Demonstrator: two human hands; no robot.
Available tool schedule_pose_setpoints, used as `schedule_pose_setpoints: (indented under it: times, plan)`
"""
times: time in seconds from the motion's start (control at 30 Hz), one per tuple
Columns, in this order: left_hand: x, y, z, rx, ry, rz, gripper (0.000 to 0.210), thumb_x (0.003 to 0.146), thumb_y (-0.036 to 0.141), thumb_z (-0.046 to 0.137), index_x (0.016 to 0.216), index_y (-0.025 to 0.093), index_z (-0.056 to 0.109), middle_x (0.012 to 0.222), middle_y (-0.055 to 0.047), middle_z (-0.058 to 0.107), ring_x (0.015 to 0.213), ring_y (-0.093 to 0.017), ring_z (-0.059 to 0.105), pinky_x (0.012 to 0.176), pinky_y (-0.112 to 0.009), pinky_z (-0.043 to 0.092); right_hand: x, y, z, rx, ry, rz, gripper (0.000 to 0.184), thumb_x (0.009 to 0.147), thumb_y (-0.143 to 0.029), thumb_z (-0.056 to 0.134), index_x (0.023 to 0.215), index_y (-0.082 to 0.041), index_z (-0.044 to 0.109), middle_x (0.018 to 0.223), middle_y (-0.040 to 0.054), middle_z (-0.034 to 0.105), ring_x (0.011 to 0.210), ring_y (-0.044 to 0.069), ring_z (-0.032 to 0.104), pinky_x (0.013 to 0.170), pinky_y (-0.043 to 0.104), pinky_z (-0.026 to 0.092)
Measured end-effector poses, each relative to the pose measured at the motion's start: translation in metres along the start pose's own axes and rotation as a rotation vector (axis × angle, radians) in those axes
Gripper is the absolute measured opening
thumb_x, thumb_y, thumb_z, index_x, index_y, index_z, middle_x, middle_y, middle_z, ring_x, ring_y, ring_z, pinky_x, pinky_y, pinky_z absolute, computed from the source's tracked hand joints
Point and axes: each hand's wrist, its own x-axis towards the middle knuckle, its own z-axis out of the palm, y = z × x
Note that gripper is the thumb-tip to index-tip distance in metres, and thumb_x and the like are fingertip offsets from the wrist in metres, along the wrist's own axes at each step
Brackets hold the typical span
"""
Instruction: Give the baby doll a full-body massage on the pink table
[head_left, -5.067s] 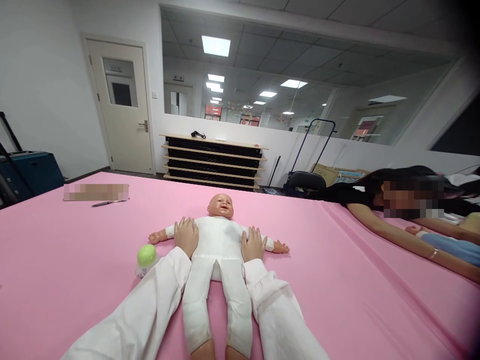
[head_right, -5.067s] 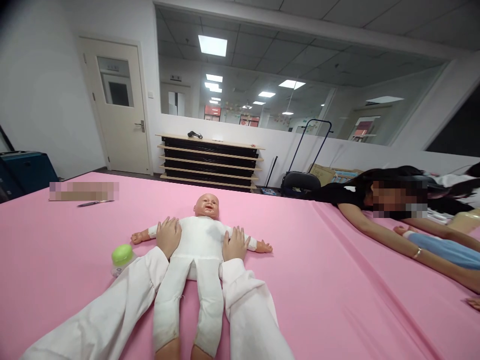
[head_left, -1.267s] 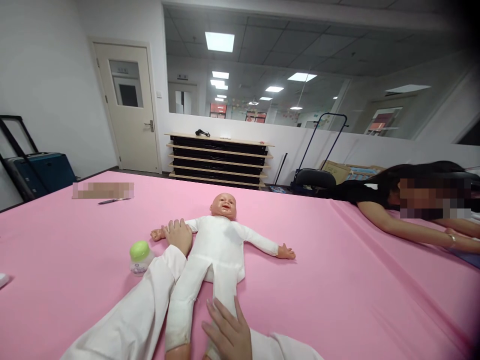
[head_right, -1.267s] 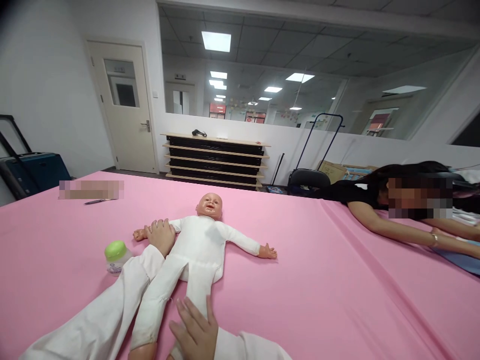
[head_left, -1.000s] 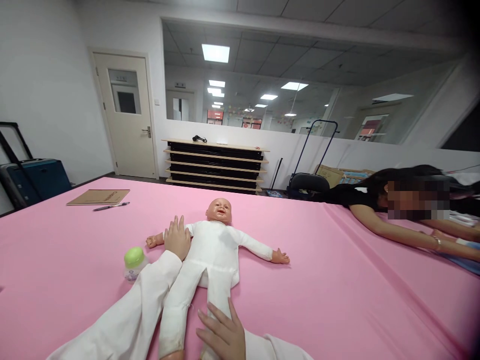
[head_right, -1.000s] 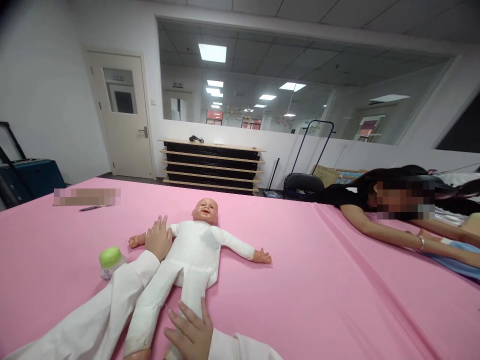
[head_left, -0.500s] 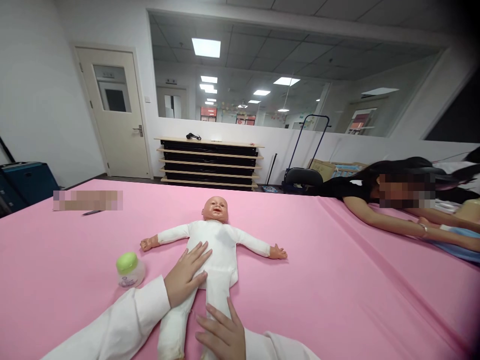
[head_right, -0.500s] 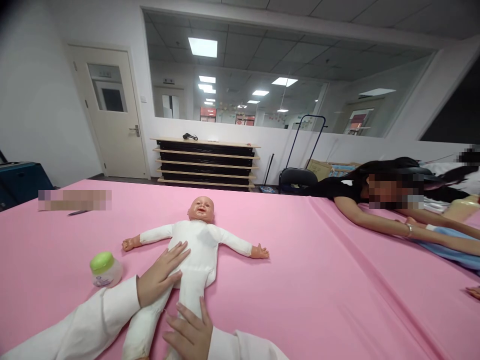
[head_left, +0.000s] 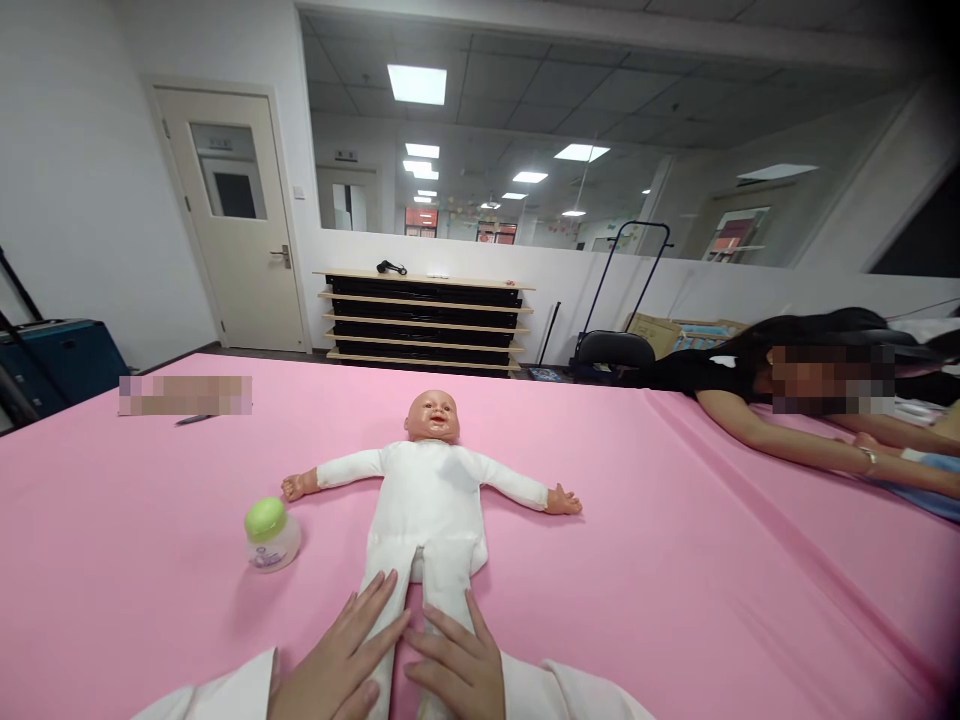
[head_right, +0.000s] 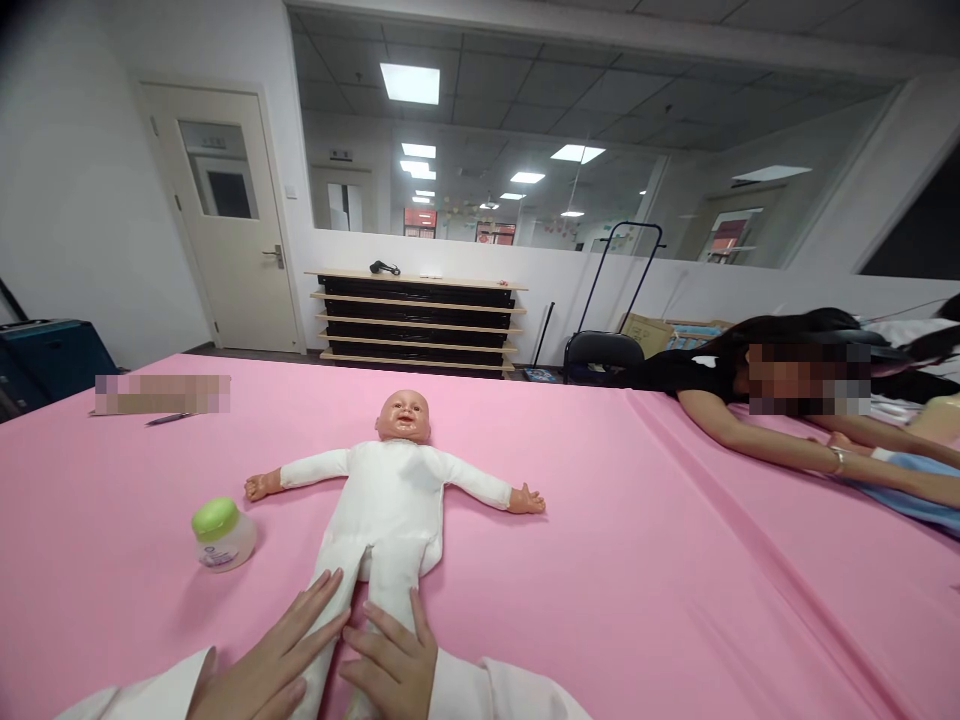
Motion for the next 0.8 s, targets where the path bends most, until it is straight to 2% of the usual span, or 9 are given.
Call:
schedule_pose_setpoints:
  times: [0.1,0.17,0.23,0.33,0.4,0.5,0.6,0.67,0.8]
  plan:
    - [-0.003,0.006,-0.012,-0.045,-0.089,0.001,0.059,0.085,0.048,0.043,0.138,0.038,0.02,0.141,0.0,0.031,0.126,-0.022,0.038,0.102,-0.034,0.036,0.005,0.001,-0.008,-0.029,-0.134,-0.029,0.023,0.09,-0.034,0.04,0.087,-0.026,0.061,0.102,-0.0082,0.067,0.121,0.011,0.044,0.114,0.041,0.002]
    - [-0.001,0.012,-0.025,-0.236,-0.175,-0.02,0.047,0.084,0.049,0.046,0.129,0.041,0.04,0.132,0.002,0.046,0.12,-0.022,0.046,0.1,-0.035,0.039,0.004,0.003,-0.006,-0.025,-0.079,-0.037,0.025,0.091,-0.033,0.038,0.084,-0.026,0.061,0.099,-0.0083,0.068,0.121,0.011,0.044,0.114,0.042,0.002]
    - [0.004,0.018,-0.04,-0.502,-0.214,-0.084,0.032,0.088,0.046,0.039,0.11,0.039,0.061,0.106,0.002,0.066,0.102,-0.018,0.06,0.094,-0.034,0.044,-0.002,0.003,0.001,0.001,0.001,-0.027,0.037,0.092,-0.04,0.029,0.08,-0.025,0.06,0.093,-0.0065,0.069,0.121,0.012,0.045,0.113,0.043,0.002]
    - [0.02,0.019,-0.054,-0.688,-0.062,-0.257,0.054,0.094,0.04,0.017,0.096,0.023,0.068,0.058,-0.001,0.068,0.064,-0.016,0.066,0.076,-0.031,0.052,-0.012,0.004,0.011,0.022,-0.034,-0.031,0.05,0.09,-0.052,0.019,0.083,-0.024,0.06,0.091,-0.0028,0.069,0.12,0.014,0.046,0.113,0.044,0.0]
    - [0.034,0.013,-0.056,-0.761,0.133,-0.375,0.054,0.094,0.039,0.019,0.087,0.015,0.067,0.049,-0.002,0.063,0.056,-0.016,0.062,0.073,-0.032,0.052,-0.017,0.003,0.014,0.029,-0.082,-0.012,0.055,0.09,-0.052,0.014,0.084,-0.024,0.06,0.091,-0.001,0.069,0.119,0.016,0.047,0.112,0.045,-0.001]
    - [0.057,-0.001,-0.046,-0.718,0.284,-0.391,0.043,0.09,0.043,0.032,0.093,0.015,0.065,0.084,-0.006,0.069,0.085,-0.019,0.063,0.088,-0.034,0.047,-0.021,0.003,0.016,0.051,-0.023,0.02,0.057,0.09,-0.05,0.01,0.082,-0.024,0.06,0.088,-0.0006,0.069,0.117,0.015,0.048,0.112,0.045,-0.002]
    - [0.071,-0.014,-0.025,-0.5,0.194,-0.317,0.045,0.09,0.042,0.034,0.127,0.021,0.047,0.133,-0.006,0.046,0.125,-0.02,0.039,0.105,-0.037,0.032,-0.021,0.003,0.019,0.034,-0.017,-0.005,0.051,0.089,-0.051,0.016,0.082,-0.024,0.058,0.087,-0.0014,0.069,0.118,0.015,0.048,0.112,0.044,-0.002]
    - [0.073,-0.018,-0.011,-0.308,0.102,-0.231,0.049,0.091,0.042,0.031,0.136,0.024,0.034,0.142,-0.004,0.033,0.133,-0.021,0.026,0.109,-0.041,0.023,-0.021,0.003,0.021,0.023,-0.028,-0.016,0.047,0.089,-0.052,0.02,0.082,-0.024,0.058,0.086,-0.0017,0.069,0.118,0.015,0.047,0.112,0.044,-0.004]
    - [0.061,-0.016,0.004,-0.068,0.013,-0.085,0.047,0.093,0.042,0.022,0.138,0.03,0.026,0.144,-0.001,0.028,0.134,-0.021,0.021,0.109,-0.049,0.016,-0.019,0.0,0.023,0.043,0.021,0.008,0.049,0.09,-0.051,0.017,0.082,-0.024,0.057,0.084,-0.0018,0.069,0.119,0.014,0.046,0.111,0.043,-0.007]
